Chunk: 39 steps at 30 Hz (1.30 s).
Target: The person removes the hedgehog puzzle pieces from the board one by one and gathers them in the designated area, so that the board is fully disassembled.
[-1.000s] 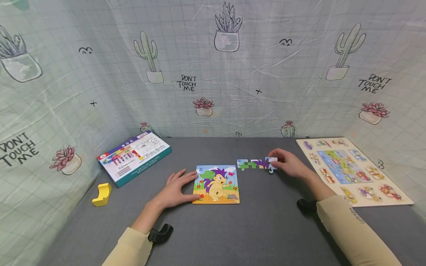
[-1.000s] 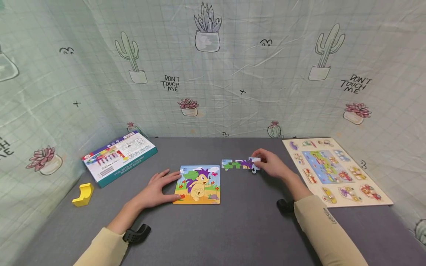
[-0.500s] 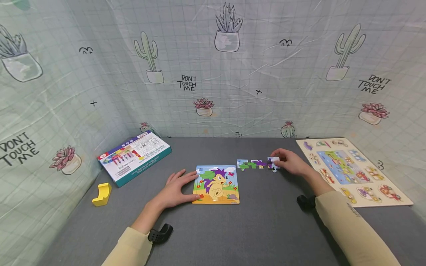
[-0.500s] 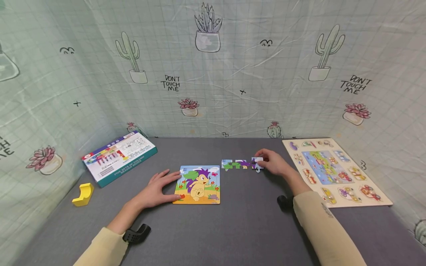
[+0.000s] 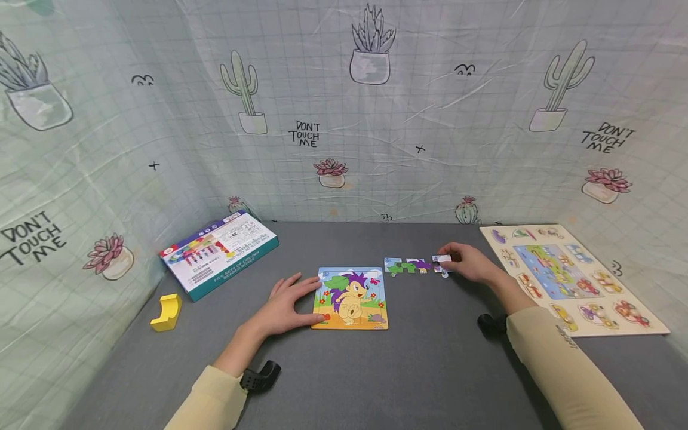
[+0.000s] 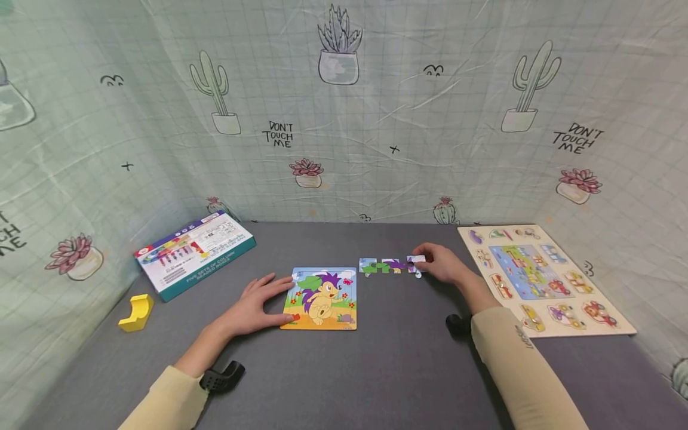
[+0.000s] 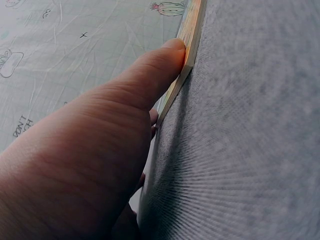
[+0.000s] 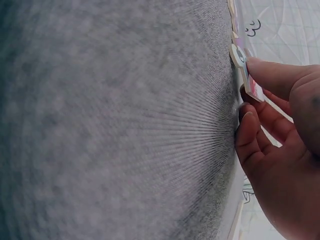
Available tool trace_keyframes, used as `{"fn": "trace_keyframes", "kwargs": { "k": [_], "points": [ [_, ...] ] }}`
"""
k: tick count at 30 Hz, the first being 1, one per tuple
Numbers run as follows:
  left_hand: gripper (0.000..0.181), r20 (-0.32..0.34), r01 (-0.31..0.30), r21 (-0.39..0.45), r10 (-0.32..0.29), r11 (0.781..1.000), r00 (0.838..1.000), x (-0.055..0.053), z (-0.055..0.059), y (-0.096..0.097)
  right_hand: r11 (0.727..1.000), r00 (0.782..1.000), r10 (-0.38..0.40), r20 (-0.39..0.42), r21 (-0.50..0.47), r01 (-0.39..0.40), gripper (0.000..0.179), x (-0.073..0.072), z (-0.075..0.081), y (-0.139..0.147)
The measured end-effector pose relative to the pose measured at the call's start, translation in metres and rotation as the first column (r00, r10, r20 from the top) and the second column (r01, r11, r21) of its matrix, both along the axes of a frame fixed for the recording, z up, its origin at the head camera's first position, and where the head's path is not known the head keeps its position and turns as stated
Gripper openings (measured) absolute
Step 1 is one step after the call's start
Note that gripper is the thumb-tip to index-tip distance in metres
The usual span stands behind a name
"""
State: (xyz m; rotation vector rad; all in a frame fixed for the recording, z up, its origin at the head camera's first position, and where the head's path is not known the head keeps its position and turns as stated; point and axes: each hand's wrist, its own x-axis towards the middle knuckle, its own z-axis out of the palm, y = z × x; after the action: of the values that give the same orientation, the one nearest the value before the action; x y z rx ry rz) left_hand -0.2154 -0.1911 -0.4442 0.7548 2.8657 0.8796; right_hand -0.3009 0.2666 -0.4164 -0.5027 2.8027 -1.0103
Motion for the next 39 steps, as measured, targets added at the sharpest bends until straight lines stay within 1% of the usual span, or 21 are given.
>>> {"fn": "trace_keyframes", "kwargs": {
  "k": [2,9,15,19,26,33,39],
  "points": [
    [0.080,-0.003,0.003,0.000,-0.003,1.000,1.000,0.000,0.001,0.000,1.000,1.000,0.004,-0.003,0.006,-0.004,0.029,0.000,0.000,0.000],
    [0.079,-0.008,0.006,0.001,-0.006,1.000,1.000,0.000,0.000,0.000,0.998,0.997,0.056,-0.058,0.025,-0.054,0.028,-0.002,-0.002,0.000],
    [0.079,-0.003,0.000,0.000,0.000,1.000,1.000,0.000,0.001,0.000,0.998,0.997,0.049,-0.062,0.032,-0.047,0.027,-0.001,-0.001,-0.001],
    [0.079,0.000,0.000,-0.006,0.000,1.000,1.000,0.000,0.001,0.000,0.999,0.998,0.034,-0.058,0.032,-0.032,0.031,0.001,0.000,0.000],
    [0.079,0.005,-0.001,-0.007,0.001,1.000,1.000,0.000,0.001,-0.001,1.000,0.999,-0.006,-0.050,-0.015,0.005,0.037,0.005,0.008,0.004],
    [0.080,0.011,-0.010,-0.011,0.010,1.000,1.000,0.000,0.001,-0.001,0.998,0.998,-0.006,-0.058,-0.058,0.003,0.042,0.011,0.019,-0.001],
    [0.079,0.000,0.003,-0.006,-0.003,1.000,1.000,0.000,0.001,0.000,0.995,0.997,0.007,-0.074,-0.102,-0.014,0.044,0.020,0.027,-0.013]
  ]
}}
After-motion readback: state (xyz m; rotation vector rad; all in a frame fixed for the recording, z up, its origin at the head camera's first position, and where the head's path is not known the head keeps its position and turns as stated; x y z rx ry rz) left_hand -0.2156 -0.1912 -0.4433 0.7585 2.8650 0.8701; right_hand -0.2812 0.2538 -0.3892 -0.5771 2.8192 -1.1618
